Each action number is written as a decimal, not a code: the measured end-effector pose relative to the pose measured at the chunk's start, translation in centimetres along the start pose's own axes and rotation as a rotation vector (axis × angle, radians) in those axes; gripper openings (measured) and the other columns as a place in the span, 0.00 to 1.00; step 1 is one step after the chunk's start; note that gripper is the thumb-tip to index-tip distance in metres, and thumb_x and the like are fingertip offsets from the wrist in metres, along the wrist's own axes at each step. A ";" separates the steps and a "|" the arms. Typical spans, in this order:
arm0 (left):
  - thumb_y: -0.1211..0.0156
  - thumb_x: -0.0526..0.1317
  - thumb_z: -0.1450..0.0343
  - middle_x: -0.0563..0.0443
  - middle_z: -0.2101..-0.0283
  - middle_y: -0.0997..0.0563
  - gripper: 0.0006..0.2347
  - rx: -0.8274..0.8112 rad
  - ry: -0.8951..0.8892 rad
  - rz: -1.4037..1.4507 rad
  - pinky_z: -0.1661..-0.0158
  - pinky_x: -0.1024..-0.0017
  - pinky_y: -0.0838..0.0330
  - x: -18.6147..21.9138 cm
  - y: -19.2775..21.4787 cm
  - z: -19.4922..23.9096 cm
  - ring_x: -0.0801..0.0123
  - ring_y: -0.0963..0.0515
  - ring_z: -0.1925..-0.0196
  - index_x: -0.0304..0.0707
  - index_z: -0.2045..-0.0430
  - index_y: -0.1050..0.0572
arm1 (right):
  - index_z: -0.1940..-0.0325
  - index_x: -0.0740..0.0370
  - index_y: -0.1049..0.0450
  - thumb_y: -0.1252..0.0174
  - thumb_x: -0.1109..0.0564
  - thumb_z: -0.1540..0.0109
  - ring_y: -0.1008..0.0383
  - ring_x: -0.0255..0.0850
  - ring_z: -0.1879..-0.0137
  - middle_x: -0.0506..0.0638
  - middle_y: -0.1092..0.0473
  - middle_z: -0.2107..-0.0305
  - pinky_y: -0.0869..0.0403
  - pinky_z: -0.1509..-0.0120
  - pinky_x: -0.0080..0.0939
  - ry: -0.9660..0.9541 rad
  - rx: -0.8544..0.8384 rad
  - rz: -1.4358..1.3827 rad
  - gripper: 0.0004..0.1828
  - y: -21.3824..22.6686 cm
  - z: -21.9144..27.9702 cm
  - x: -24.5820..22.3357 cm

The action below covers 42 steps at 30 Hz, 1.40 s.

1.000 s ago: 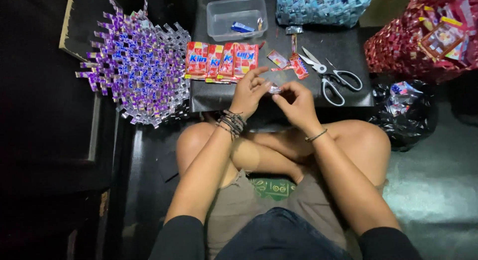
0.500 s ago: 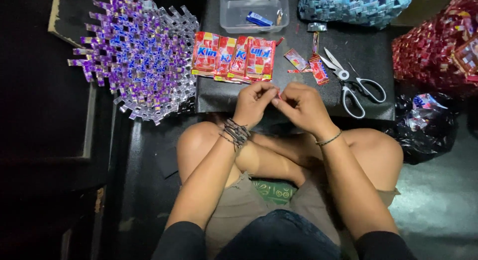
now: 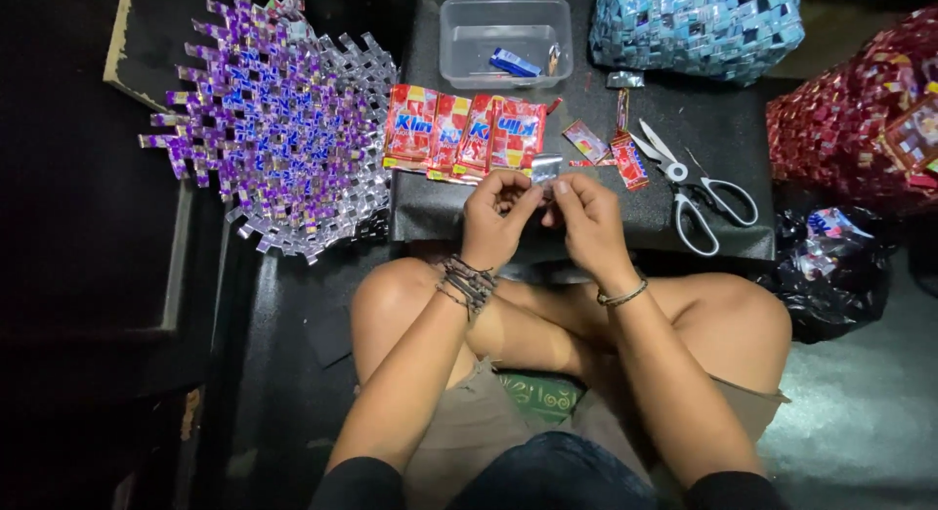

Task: Cutting candy wrappers with scissors to prepare them for weaving into recycled bags.

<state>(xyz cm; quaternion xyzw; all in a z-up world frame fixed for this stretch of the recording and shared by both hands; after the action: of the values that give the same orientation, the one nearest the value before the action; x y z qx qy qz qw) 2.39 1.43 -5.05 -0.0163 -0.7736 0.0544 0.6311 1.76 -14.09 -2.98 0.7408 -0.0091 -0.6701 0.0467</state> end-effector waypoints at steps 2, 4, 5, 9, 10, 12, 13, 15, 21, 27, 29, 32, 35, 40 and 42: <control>0.31 0.36 0.30 0.50 0.72 0.21 0.07 0.007 -0.028 -0.018 0.69 0.79 0.22 0.3 0.2 -0.3 0.72 0.16 0.68 0.33 0.67 0.22 | 0.58 0.67 0.24 0.53 0.61 0.28 0.23 0.40 0.70 0.55 0.26 0.75 0.24 0.63 0.38 -0.033 0.007 -0.001 0.13 -0.1 -0.1 -0.7; 0.30 0.36 0.31 0.50 0.73 0.23 0.06 0.014 -0.052 -0.037 0.71 0.79 0.23 0.3 0.4 -0.5 0.72 0.17 0.70 0.33 0.70 0.21 | 0.58 0.66 0.23 0.51 0.61 0.28 0.24 0.39 0.69 0.53 0.28 0.77 0.24 0.63 0.37 -0.070 0.013 -0.004 0.11 -0.3 0.0 -1.2; 0.30 0.37 0.31 0.52 0.74 0.24 0.05 0.013 -0.081 -0.080 0.71 0.78 0.26 0.3 0.6 -0.5 0.72 0.19 0.71 0.36 0.72 0.21 | 0.59 0.65 0.23 0.45 0.62 0.32 0.25 0.38 0.70 0.53 0.28 0.76 0.25 0.63 0.37 -0.053 0.012 0.038 0.06 -0.5 0.0 -1.5; 0.34 0.38 0.28 0.53 0.76 0.27 0.07 -0.007 -0.070 -0.020 0.70 0.77 0.30 0.4 1.0 -0.6 0.77 0.26 0.69 0.34 0.73 0.22 | 0.63 0.63 0.21 0.29 0.62 0.45 0.24 0.49 0.72 0.57 0.29 0.80 0.28 0.70 0.44 0.148 0.007 0.443 0.09 -0.4 -0.3 -1.7; 0.34 0.38 0.28 0.53 0.76 0.27 0.07 -0.015 -0.075 -0.016 0.70 0.77 0.30 0.4 1.1 -0.6 0.77 0.26 0.69 0.34 0.73 0.22 | 0.63 0.63 0.21 0.29 0.62 0.45 0.24 0.49 0.72 0.57 0.29 0.80 0.28 0.70 0.44 0.151 0.015 0.447 0.09 -0.4 -0.3 -2.0; 0.34 0.38 0.27 0.54 0.75 0.25 0.07 -0.002 -0.077 0.020 0.68 0.79 0.29 0.2 1.2 -0.8 0.80 0.26 0.68 0.34 0.72 0.22 | 0.67 0.60 0.22 0.31 0.61 0.44 0.25 0.53 0.70 0.56 0.29 0.79 0.27 0.64 0.47 0.244 0.004 0.523 0.05 -0.6 -0.6 -2.7; 0.34 0.38 0.27 0.54 0.75 0.25 0.07 -0.007 -0.088 0.024 0.68 0.79 0.29 0.2 1.2 -1.0 0.80 0.26 0.68 0.34 0.72 0.22 | 0.67 0.60 0.22 0.31 0.61 0.44 0.25 0.53 0.70 0.56 0.29 0.79 0.27 0.64 0.47 0.253 0.011 0.527 0.05 -0.6 -0.6 -3.2; 0.35 0.37 0.28 0.51 0.75 0.26 0.06 0.023 -0.125 -0.069 0.68 0.74 0.29 -0.1 1.4 -0.8 0.74 0.25 0.69 0.34 0.73 0.23 | 0.63 0.62 0.19 0.33 0.60 0.41 0.27 0.51 0.71 0.58 0.30 0.78 0.28 0.64 0.46 0.245 0.016 0.482 0.04 -0.9 -0.4 -4.1; 0.34 0.38 0.28 0.49 0.74 0.24 0.07 0.056 -0.242 -0.167 0.68 0.71 0.27 1.9 0.9 -0.7 0.62 0.19 0.69 0.37 0.75 0.23 | 0.55 0.61 0.18 0.36 0.61 0.38 0.32 0.34 0.67 0.51 0.30 0.79 0.30 0.64 0.36 0.147 0.094 0.245 0.07 -1.1 -0.3 -1.7; 0.36 0.38 0.27 0.49 0.75 0.27 0.09 0.039 -0.275 -0.195 0.66 0.68 0.28 3.3 0.5 -0.4 0.60 0.22 0.70 0.37 0.77 0.27 | 0.56 0.60 0.17 0.34 0.61 0.38 0.31 0.34 0.67 0.49 0.27 0.78 0.28 0.62 0.37 0.096 0.041 0.128 0.07 -1.4 0.6 -3.6; 0.37 0.39 0.26 0.48 0.75 0.26 0.09 0.017 -0.269 -0.196 0.66 0.67 0.27 3.1 0.7 -0.4 0.58 0.22 0.70 0.37 0.76 0.26 | 0.58 0.60 0.18 0.34 0.60 0.38 0.31 0.33 0.69 0.49 0.27 0.79 0.29 0.64 0.36 0.084 0.046 0.139 0.05 -0.7 0.6 -2.4; 0.39 0.39 0.25 0.47 0.76 0.27 0.09 -0.019 -0.263 -0.191 0.66 0.66 0.28 2.5 0.5 -0.2 0.58 0.22 0.71 0.36 0.75 0.26 | 0.60 0.60 0.19 0.34 0.59 0.37 0.30 0.34 0.71 0.49 0.28 0.80 0.30 0.66 0.35 0.070 0.062 0.143 0.03 -0.3 0.9 -1.6; 0.38 0.40 0.26 0.47 0.77 0.27 0.09 -0.054 -0.271 -0.196 0.66 0.66 0.28 1.6 0.2 -0.1 0.59 0.23 0.72 0.36 0.76 0.25 | 0.61 0.61 0.20 0.35 0.58 0.36 0.29 0.35 0.72 0.50 0.28 0.81 0.30 0.67 0.35 0.064 0.083 0.124 0.04 -0.1 0.9 -1.3; 0.40 0.38 0.25 0.45 0.77 0.25 0.09 -0.102 -0.233 -0.243 0.63 0.63 0.27 0.9 0.5 -0.1 0.51 0.20 0.69 0.36 0.77 0.23 | 0.67 0.59 0.20 0.33 0.58 0.37 0.30 0.32 0.73 0.48 0.28 0.84 0.30 0.68 0.32 0.064 0.079 0.137 0.05 0.3 0.8 -0.4; 0.39 0.38 0.26 0.44 0.76 0.26 0.09 -0.104 -0.219 -0.258 0.63 0.63 0.27 -0.2 0.5 0.2 0.51 0.21 0.69 0.36 0.76 0.24 | 0.69 0.60 0.21 0.33 0.58 0.37 0.31 0.31 0.72 0.47 0.28 0.84 0.31 0.67 0.31 0.017 0.076 0.069 0.08 0.3 0.8 0.5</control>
<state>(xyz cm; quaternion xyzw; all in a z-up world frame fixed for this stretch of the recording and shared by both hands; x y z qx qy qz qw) 2.26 1.93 -5.35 0.0565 -0.8351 -0.0659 0.5432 1.06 -14.51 -3.54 0.7470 -0.0596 -0.6608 0.0415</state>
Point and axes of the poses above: each hand's wrist, its own z-axis away from the middle knuckle, its own y-axis out of the back of the hand, x = y × z, the point moved 1 cm from there along -z, towards the middle knuckle
